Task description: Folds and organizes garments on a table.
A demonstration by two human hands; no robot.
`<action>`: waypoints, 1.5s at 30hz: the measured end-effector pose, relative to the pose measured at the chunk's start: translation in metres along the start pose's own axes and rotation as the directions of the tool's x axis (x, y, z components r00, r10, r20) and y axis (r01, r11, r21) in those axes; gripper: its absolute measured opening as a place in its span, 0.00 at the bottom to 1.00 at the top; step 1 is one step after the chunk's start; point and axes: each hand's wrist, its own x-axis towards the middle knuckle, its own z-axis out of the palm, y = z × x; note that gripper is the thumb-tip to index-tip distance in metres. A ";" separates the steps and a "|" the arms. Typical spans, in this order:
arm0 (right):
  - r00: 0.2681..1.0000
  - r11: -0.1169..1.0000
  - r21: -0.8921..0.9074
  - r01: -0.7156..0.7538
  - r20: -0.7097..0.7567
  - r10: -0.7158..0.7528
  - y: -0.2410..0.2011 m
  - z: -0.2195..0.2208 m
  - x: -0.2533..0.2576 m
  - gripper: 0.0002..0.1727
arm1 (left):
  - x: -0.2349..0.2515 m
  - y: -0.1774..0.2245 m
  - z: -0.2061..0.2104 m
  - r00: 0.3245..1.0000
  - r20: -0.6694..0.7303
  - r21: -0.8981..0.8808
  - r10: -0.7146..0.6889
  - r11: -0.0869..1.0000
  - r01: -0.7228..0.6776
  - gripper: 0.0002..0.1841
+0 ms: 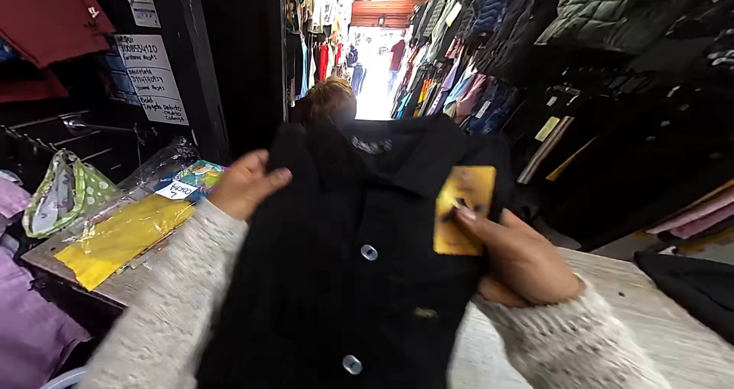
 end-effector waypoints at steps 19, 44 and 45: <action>0.870 0.871 0.039 -0.489 -0.048 0.491 0.167 0.018 0.094 0.11 | -0.012 -0.158 -0.057 0.768 -0.102 0.161 -0.632 0.751 0.640 0.17; 0.906 0.923 0.020 -0.385 -0.182 0.382 0.151 -0.043 0.063 0.10 | -0.040 -0.162 -0.017 0.832 -0.050 0.001 -0.552 0.833 0.553 0.14; 0.895 0.909 -0.014 -0.416 -0.181 0.407 0.144 -0.044 0.055 0.12 | -0.047 -0.163 -0.023 0.825 -0.013 0.002 -0.565 0.825 0.565 0.14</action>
